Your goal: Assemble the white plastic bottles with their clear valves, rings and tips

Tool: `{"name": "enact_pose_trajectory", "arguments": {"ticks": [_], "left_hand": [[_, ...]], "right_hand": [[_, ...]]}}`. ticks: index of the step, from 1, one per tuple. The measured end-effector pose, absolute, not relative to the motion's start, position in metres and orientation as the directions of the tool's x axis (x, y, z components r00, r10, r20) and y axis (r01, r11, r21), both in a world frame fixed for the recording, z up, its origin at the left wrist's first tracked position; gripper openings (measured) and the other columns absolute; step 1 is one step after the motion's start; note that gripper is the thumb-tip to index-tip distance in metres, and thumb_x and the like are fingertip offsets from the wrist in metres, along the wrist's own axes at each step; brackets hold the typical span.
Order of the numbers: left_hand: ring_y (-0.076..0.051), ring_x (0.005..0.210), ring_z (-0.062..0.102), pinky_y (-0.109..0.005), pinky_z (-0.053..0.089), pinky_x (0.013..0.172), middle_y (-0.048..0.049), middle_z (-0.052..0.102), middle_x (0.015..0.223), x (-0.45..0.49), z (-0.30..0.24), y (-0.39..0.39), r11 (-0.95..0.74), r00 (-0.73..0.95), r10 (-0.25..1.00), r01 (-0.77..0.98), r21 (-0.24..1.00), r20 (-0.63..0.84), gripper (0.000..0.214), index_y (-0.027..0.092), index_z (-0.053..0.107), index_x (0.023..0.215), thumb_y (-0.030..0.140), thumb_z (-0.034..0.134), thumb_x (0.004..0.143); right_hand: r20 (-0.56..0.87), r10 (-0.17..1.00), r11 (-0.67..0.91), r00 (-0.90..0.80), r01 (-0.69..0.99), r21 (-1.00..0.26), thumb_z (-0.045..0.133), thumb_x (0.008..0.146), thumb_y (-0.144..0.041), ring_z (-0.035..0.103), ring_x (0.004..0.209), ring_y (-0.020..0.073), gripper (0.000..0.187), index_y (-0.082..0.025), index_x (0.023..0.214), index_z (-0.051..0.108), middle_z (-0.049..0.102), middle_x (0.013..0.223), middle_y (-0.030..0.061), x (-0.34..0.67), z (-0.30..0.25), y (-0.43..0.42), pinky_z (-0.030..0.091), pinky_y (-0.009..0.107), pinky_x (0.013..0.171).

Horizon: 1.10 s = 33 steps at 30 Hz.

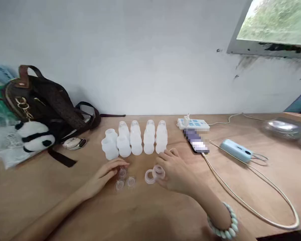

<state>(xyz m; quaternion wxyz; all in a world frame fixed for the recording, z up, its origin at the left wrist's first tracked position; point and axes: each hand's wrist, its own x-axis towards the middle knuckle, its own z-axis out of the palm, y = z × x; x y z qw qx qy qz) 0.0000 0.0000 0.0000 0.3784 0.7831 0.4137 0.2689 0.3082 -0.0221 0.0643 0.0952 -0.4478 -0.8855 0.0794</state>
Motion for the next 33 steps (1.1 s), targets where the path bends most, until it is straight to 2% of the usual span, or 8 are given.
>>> {"name": "enact_pose_trajectory", "arguments": {"ticks": [5, 14, 18, 21, 24, 27, 30, 33], "left_hand": [[-0.027, 0.121, 0.054, -0.044, 0.039, 0.111, -0.0063, 0.062, 0.129, 0.009, 0.005, -0.009, -0.369, 0.568, 0.82, 0.434, 0.822, 0.068, 0.041, 0.026, 0.065, 0.126, 0.023, 0.037, 0.095], [-0.025, 0.116, 0.059, -0.043, 0.047, 0.103, -0.0075, 0.069, 0.119, 0.013, 0.012, -0.008, -0.448, 0.592, 0.794, 0.418, 0.79, 0.137, 0.04, 0.024, 0.067, 0.121, 0.018, 0.039, 0.093], [-0.025, 0.113, 0.061, -0.042, 0.049, 0.101, -0.0074, 0.069, 0.118, 0.013, 0.012, -0.011, -0.493, 0.592, 0.787, 0.432, 0.755, 0.175, 0.039, 0.024, 0.066, 0.122, 0.018, 0.038, 0.095], [-0.024, 0.11, 0.062, -0.041, 0.05, 0.098, -0.0081, 0.069, 0.117, 0.016, 0.023, -0.013, -0.588, 0.558, 0.775, 0.462, 0.664, 0.297, 0.036, 0.023, 0.065, 0.121, 0.019, 0.038, 0.097], [-0.025, 0.11, 0.061, -0.042, 0.047, 0.098, -0.0095, 0.069, 0.113, 0.019, 0.051, -0.002, -0.673, 0.446, 0.735, 0.572, 0.469, 0.51, 0.029, 0.02, 0.063, 0.116, 0.022, 0.041, 0.098], [-0.031, 0.115, 0.058, -0.05, 0.04, 0.102, -0.0125, 0.069, 0.119, 0.021, 0.084, 0.03, -0.511, 0.243, 0.759, 0.797, 0.323, 0.604, 0.028, 0.017, 0.062, 0.116, 0.027, 0.046, 0.094], [-0.038, 0.125, 0.053, -0.055, 0.034, 0.106, -0.0147, 0.065, 0.134, 0.023, 0.102, 0.072, -0.309, 0.149, 0.88, 0.901, 0.306, 0.45, 0.047, 0.017, 0.058, 0.127, 0.035, 0.062, 0.083], [-0.036, 0.109, 0.065, -0.051, 0.041, 0.101, -0.0107, 0.077, 0.111, 0.025, 0.102, 0.101, -0.306, 0.178, 0.912, 0.896, 0.323, 0.37, 0.037, 0.019, 0.069, 0.107, 0.036, 0.071, 0.075]], "right_hand": [[-0.018, 0.79, 0.607, -0.613, 0.786, -0.118, 0.069, 0.073, -0.02, 0.056, 0.087, 0.0242, 0.023, -0.019, 0.094, 0.061, 0.065, 0.092, 0.0048, 0.313, 0.055, -0.023, 0.036, 0.039, 0.083], [0.115, 0.827, 0.54, -0.551, 0.834, 0.113, 0.074, 0.069, -0.014, 0.058, 0.087, 0.027, 0.019, -0.017, 0.085, 0.064, 0.069, 0.087, 0.0075, 0.312, 0.044, -0.021, 0.033, 0.037, 0.079], [0.192, 0.796, 0.564, -0.574, 0.819, 0.107, 0.079, 0.065, -0.013, 0.058, 0.083, 0.0254, 0.024, -0.018, 0.08, 0.062, 0.069, 0.084, 0.0058, 0.312, 0.044, -0.02, 0.032, 0.035, 0.076], [0.28, 0.772, 0.578, -0.571, 0.813, 0.065, 0.078, 0.066, -0.013, 0.057, 0.079, 0.0235, 0.024, -0.019, 0.076, 0.058, 0.068, 0.081, 0.0031, 0.311, 0.046, -0.02, 0.031, 0.034, 0.075], [0.408, 0.73, 0.591, -0.548, 0.806, 0.025, 0.073, 0.075, -0.013, 0.054, 0.073, 0.0203, 0.02, -0.02, 0.073, 0.054, 0.065, 0.074, 0.0007, 0.309, 0.047, -0.018, 0.029, 0.033, 0.073], [0.544, 0.659, 0.623, -0.519, 0.782, -0.007, 0.064, 0.088, -0.017, 0.052, 0.069, 0.0184, 0.02, -0.02, 0.073, 0.05, 0.061, 0.07, -0.0003, 0.306, 0.046, -0.017, 0.029, 0.032, 0.072], [0.629, 0.605, 0.642, -0.488, 0.766, -0.023, 0.055, 0.095, -0.019, 0.051, 0.068, 0.0178, 0.025, -0.02, 0.072, 0.047, 0.057, 0.067, -0.0007, 0.305, 0.047, -0.016, 0.029, 0.032, 0.072], [0.668, 0.573, 0.655, -0.475, 0.756, -0.024, 0.053, 0.097, -0.019, 0.049, 0.067, 0.0175, 0.026, -0.02, 0.072, 0.046, 0.055, 0.065, -0.0012, 0.304, 0.048, -0.016, 0.029, 0.032, 0.073]]}}
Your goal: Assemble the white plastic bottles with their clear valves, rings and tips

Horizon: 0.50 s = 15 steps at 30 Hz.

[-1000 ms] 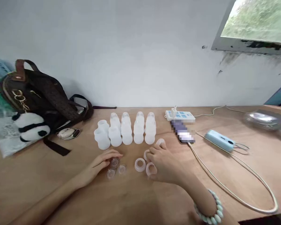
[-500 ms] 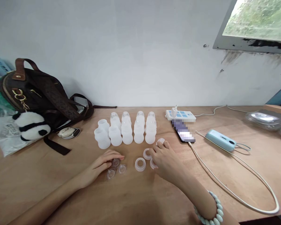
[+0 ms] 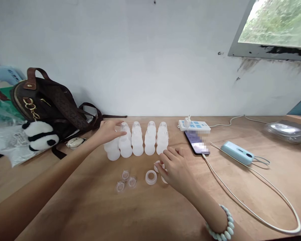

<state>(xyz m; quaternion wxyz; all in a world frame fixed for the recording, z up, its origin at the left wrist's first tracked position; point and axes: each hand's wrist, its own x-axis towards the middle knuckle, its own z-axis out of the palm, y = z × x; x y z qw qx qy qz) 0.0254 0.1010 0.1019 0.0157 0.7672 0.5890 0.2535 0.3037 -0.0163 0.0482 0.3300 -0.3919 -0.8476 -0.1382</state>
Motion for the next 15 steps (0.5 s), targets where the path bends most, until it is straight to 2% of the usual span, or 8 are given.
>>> {"name": "enact_pose_trajectory", "arguments": {"ticks": [3, 6, 7, 9, 11, 12, 14, 15], "left_hand": [[-0.033, 0.096, 0.069, -0.05, 0.041, 0.099, -0.0086, 0.078, 0.095, 0.029, 0.104, 0.107, -0.293, 0.148, 0.906, 0.896, 0.334, 0.397, 0.022, 0.019, 0.07, 0.091, 0.034, 0.068, 0.076], [-0.033, 0.1, 0.067, -0.054, 0.037, 0.103, -0.0111, 0.075, 0.1, 0.03, 0.122, 0.095, -0.274, 0.062, 0.848, 0.901, 0.335, 0.526, 0.024, 0.018, 0.067, 0.097, 0.036, 0.062, 0.081], [-0.032, 0.102, 0.066, -0.054, 0.037, 0.104, -0.0106, 0.073, 0.103, 0.031, 0.131, 0.089, -0.29, 0.039, 0.809, 0.895, 0.34, 0.587, 0.026, 0.019, 0.065, 0.101, 0.036, 0.061, 0.082], [-0.028, 0.101, 0.065, -0.047, 0.044, 0.098, -0.008, 0.071, 0.105, 0.033, 0.146, 0.074, -0.459, 0.041, 0.655, 0.815, 0.355, 0.754, 0.026, 0.021, 0.062, 0.107, 0.031, 0.061, 0.083], [-0.026, 0.1, 0.064, -0.041, 0.049, 0.091, -0.0082, 0.068, 0.109, 0.039, 0.152, 0.055, -0.643, 0.142, 0.544, 0.704, 0.302, 0.827, 0.028, 0.021, 0.06, 0.112, 0.029, 0.059, 0.085], [-0.026, 0.104, 0.063, -0.04, 0.049, 0.093, -0.0083, 0.065, 0.114, 0.043, 0.151, 0.045, -0.691, 0.247, 0.549, 0.671, 0.268, 0.799, 0.031, 0.02, 0.059, 0.118, 0.03, 0.059, 0.088], [-0.023, 0.098, 0.065, -0.037, 0.051, 0.088, -0.0067, 0.062, 0.114, 0.056, 0.139, 0.023, -0.758, 0.508, 0.584, 0.621, 0.201, 0.633, 0.038, 0.023, 0.054, 0.13, 0.033, 0.058, 0.094], [-0.022, 0.093, 0.066, -0.035, 0.052, 0.083, -0.0076, 0.062, 0.117, 0.063, 0.129, 0.013, -0.772, 0.596, 0.591, 0.613, 0.167, 0.544, 0.042, 0.022, 0.049, 0.135, 0.036, 0.057, 0.096]], "right_hand": [[0.679, 0.569, 0.662, -0.464, 0.748, -0.044, 0.052, 0.097, -0.018, 0.049, 0.067, 0.0171, 0.025, -0.02, 0.073, 0.047, 0.055, 0.066, -0.0015, 0.303, 0.049, -0.017, 0.03, 0.033, 0.074], [0.682, 0.57, 0.673, -0.458, 0.737, -0.068, 0.053, 0.097, -0.018, 0.049, 0.067, 0.0171, 0.024, -0.02, 0.074, 0.048, 0.056, 0.067, -0.0015, 0.303, 0.05, -0.018, 0.032, 0.034, 0.077], [0.689, 0.564, 0.677, -0.455, 0.732, -0.071, 0.052, 0.097, -0.018, 0.049, 0.068, 0.0172, 0.024, -0.021, 0.074, 0.047, 0.056, 0.067, -0.0014, 0.303, 0.051, -0.019, 0.032, 0.035, 0.078], [0.708, 0.554, 0.687, -0.437, 0.72, -0.093, 0.051, 0.097, -0.016, 0.049, 0.068, 0.0172, 0.024, -0.021, 0.074, 0.046, 0.055, 0.067, -0.0013, 0.304, 0.053, -0.02, 0.033, 0.035, 0.077], [0.71, 0.575, 0.698, -0.406, 0.696, -0.167, 0.05, 0.097, -0.017, 0.049, 0.067, 0.0168, 0.022, -0.021, 0.076, 0.047, 0.054, 0.067, -0.0016, 0.304, 0.054, -0.022, 0.035, 0.035, 0.075], [0.696, 0.608, 0.698, -0.383, 0.675, -0.238, 0.051, 0.097, -0.019, 0.051, 0.067, 0.0169, 0.017, -0.022, 0.081, 0.049, 0.055, 0.069, -0.0015, 0.303, 0.055, -0.024, 0.036, 0.035, 0.074], [0.63, 0.7, 0.673, -0.337, 0.606, -0.424, 0.053, 0.098, -0.025, 0.055, 0.072, 0.0181, 0.003, -0.023, 0.098, 0.053, 0.06, 0.076, -0.0001, 0.302, 0.054, -0.027, 0.041, 0.034, 0.073], [0.587, 0.744, 0.648, -0.319, 0.561, -0.515, 0.055, 0.097, -0.03, 0.057, 0.074, 0.019, 0.014, -0.023, 0.109, 0.051, 0.062, 0.082, 0.0011, 0.3, 0.053, -0.029, 0.044, 0.034, 0.072]]}}
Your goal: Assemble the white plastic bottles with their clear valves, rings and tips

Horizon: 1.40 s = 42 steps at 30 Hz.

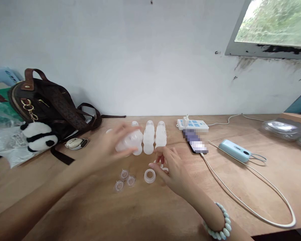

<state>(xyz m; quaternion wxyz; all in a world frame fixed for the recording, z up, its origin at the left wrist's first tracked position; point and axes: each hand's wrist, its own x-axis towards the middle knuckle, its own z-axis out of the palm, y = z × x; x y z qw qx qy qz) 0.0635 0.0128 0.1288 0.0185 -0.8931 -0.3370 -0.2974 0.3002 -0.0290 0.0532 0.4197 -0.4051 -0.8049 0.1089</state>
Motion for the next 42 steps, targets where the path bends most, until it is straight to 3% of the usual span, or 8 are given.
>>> {"name": "enact_pose_trajectory", "arguments": {"ticks": [3, 7, 11, 17, 22, 28, 34, 42], "left_hand": [[-0.028, 0.094, 0.065, -0.04, 0.052, 0.08, -0.0129, 0.065, 0.112, 0.086, 0.096, -0.011, -0.805, 0.713, 0.522, 0.594, -0.007, 0.467, 0.042, 0.014, 0.047, 0.131, 0.039, 0.054, 0.099], [-0.028, 0.085, 0.067, -0.039, 0.052, 0.075, -0.0149, 0.068, 0.106, 0.099, 0.071, -0.024, -0.786, 0.753, 0.474, 0.595, -0.166, 0.456, 0.027, 0.01, 0.052, 0.12, 0.03, 0.049, 0.101], [-0.031, 0.08, 0.069, -0.041, 0.051, 0.069, -0.0131, 0.071, 0.092, 0.087, 0.074, -0.027, -0.665, 0.683, 0.658, 0.725, -0.182, 0.316, 0.015, 0.013, 0.059, 0.103, 0.023, 0.058, 0.092], [-0.028, 0.069, 0.067, -0.034, 0.044, 0.057, -0.0051, 0.07, 0.079, 0.07, 0.091, -0.037, -0.569, 0.58, 0.81, 0.745, 0.349, 0.083, 0.007, 0.02, 0.059, 0.085, 0.022, 0.063, 0.079], [-0.015, 0.06, 0.055, -0.024, 0.037, 0.051, 0.0057, 0.059, 0.067, 0.072, 0.105, -0.039, -0.194, 0.636, 0.758, 0.435, 0.88, -0.147, 0.016, 0.022, 0.062, 0.081, 0.029, 0.072, 0.072], [-0.014, 0.054, 0.057, -0.026, 0.048, 0.052, 0.0056, 0.06, 0.066, 0.041, 0.089, -0.03, 0.334, 0.679, 0.613, 0.24, 0.912, -0.404, 0.04, 0.021, 0.058, 0.09, 0.037, 0.08, 0.061], [-0.016, 0.062, 0.06, -0.03, 0.049, 0.06, 0.0028, 0.063, 0.074, 0.022, 0.061, -0.026, 0.186, 0.492, 0.839, 0.145, 0.972, -0.234, 0.051, 0.02, 0.057, 0.102, 0.047, 0.08, 0.065], [-0.023, 0.076, 0.064, -0.032, 0.051, 0.067, -0.0017, 0.07, 0.082, 0.035, 0.059, -0.029, -0.225, 0.35, 0.935, 0.471, 0.853, 0.054, 0.038, 0.018, 0.068, 0.102, 0.041, 0.076, 0.072]], "right_hand": [[0.472, 0.815, 0.579, -0.337, 0.425, -0.696, 0.059, 0.094, -0.038, 0.061, 0.079, 0.0207, 0.039, -0.023, 0.127, 0.043, 0.066, 0.095, 0.0051, 0.293, 0.048, -0.034, 0.049, 0.034, 0.07], [0.418, 0.854, 0.514, -0.311, 0.373, -0.772, 0.058, 0.091, -0.033, 0.062, 0.077, 0.0199, 0.019, -0.023, 0.106, 0.051, 0.067, 0.093, 0.0048, 0.285, 0.041, -0.036, 0.049, 0.031, 0.064], [0.412, 0.884, 0.466, -0.22, 0.365, -0.806, 0.058, 0.09, -0.036, 0.055, 0.063, 0.016, 0.015, -0.023, 0.094, 0.052, 0.061, 0.077, -0.0001, 0.288, 0.04, -0.034, 0.044, 0.027, 0.054], [0.445, 0.836, 0.543, -0.321, 0.372, -0.753, 0.058, 0.091, -0.055, 0.052, 0.058, 0.0151, 0.033, -0.023, 0.096, 0.058, 0.058, 0.069, -0.0013, 0.296, 0.049, -0.037, 0.039, 0.027, 0.051], [0.537, 0.786, 0.616, -0.306, 0.334, -0.713, 0.055, 0.09, -0.064, 0.052, 0.054, 0.0149, 0.042, -0.022, 0.096, 0.061, 0.061, 0.069, -0.0003, 0.296, 0.062, -0.041, 0.039, 0.027, 0.049], [0.648, 0.728, 0.546, 0.223, 0.383, -0.745, 0.043, 0.098, -0.053, 0.046, 0.054, 0.0153, 0.035, -0.024, 0.088, 0.06, 0.057, 0.069, 0.0004, 0.337, 0.08, -0.027, 0.037, 0.028, 0.049], [0.567, 0.817, 0.322, 0.107, 0.732, -0.601, 0.067, 0.084, -0.046, 0.048, 0.06, 0.0167, 0.029, -0.025, 0.104, 0.061, 0.056, 0.072, -0.0015, 0.371, 0.085, -0.013, 0.041, 0.029, 0.056], [0.434, 0.865, 0.389, -0.251, 0.883, -0.264, 0.064, 0.088, -0.037, 0.06, 0.081, 0.0235, 0.028, -0.026, 0.114, 0.061, 0.062, 0.093, 0.0049, 0.354, 0.061, -0.001, 0.048, 0.034, 0.067]]}}
